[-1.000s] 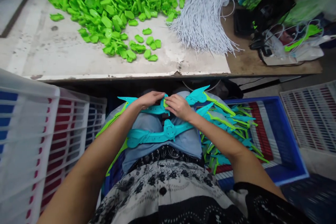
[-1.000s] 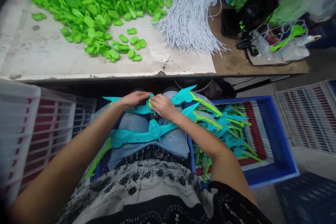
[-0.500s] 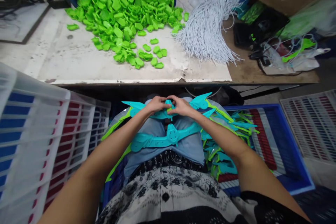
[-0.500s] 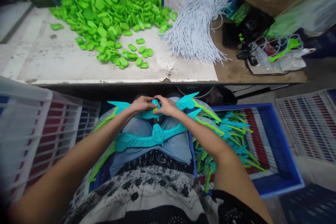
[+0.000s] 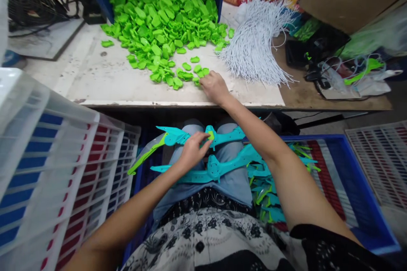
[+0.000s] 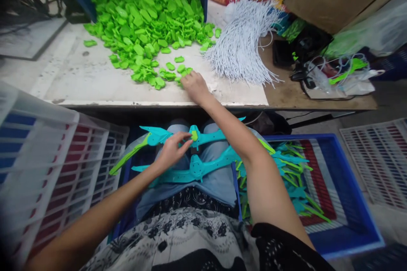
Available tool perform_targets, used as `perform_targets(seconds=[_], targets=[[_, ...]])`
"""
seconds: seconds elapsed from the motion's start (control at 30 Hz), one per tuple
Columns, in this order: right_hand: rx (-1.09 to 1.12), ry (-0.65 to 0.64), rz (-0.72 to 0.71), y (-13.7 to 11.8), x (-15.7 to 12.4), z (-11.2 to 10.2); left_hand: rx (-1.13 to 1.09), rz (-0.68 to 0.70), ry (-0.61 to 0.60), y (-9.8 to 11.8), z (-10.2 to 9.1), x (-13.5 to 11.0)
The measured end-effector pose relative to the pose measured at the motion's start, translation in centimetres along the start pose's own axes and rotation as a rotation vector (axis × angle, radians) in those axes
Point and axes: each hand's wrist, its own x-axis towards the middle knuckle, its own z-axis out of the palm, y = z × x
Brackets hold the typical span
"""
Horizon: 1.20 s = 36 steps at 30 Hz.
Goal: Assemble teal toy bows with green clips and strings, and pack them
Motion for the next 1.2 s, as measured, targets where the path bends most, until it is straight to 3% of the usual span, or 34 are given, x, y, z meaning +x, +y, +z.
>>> perform_targets(seconds=[0.13, 0.27, 0.47, 0.63, 0.77, 0.87, 1.03, 1.1, 1.2], targets=[[0.142, 0.008, 0.167, 0.8, -1.0, -0.3, -0.084, -0.117, -0.132, -0.1, 0.1, -2.9], [0.241, -0.014, 0.296, 0.8, -1.4, -0.9, -0.108, -0.176, -0.165, -0.4, 0.3, -3.4], [0.089, -0.056, 0.17, 0.1, -0.9, -1.0, -0.096, -0.198, -0.228, -0.6, 0.7, -3.5], [0.335, -0.095, 0.303, 1.9, -0.7, -1.0, -0.121, -0.253, -0.366, -1.2, 0.7, -4.3], [0.262, 0.032, 0.341, 3.0, -1.3, -0.6, 0.107, -0.215, -0.57, -0.9, 0.7, -4.7], [0.237, 0.092, 0.239, 3.5, -1.9, -0.1, 0.165, -0.191, -0.628, -0.7, 0.7, -4.4], [0.263, -0.109, -0.169, 5.0, -1.8, 0.0, 0.077, -0.192, -0.632, -1.1, 0.5, -3.1], [0.228, -0.124, -0.182, 5.4, -2.1, -0.1, 0.051, -0.196, -0.627, -1.4, 0.5, -2.7], [0.23, -0.029, -0.081, 4.7, -4.4, -0.6, -0.031, -0.198, -0.629, -1.8, 0.7, -2.2]])
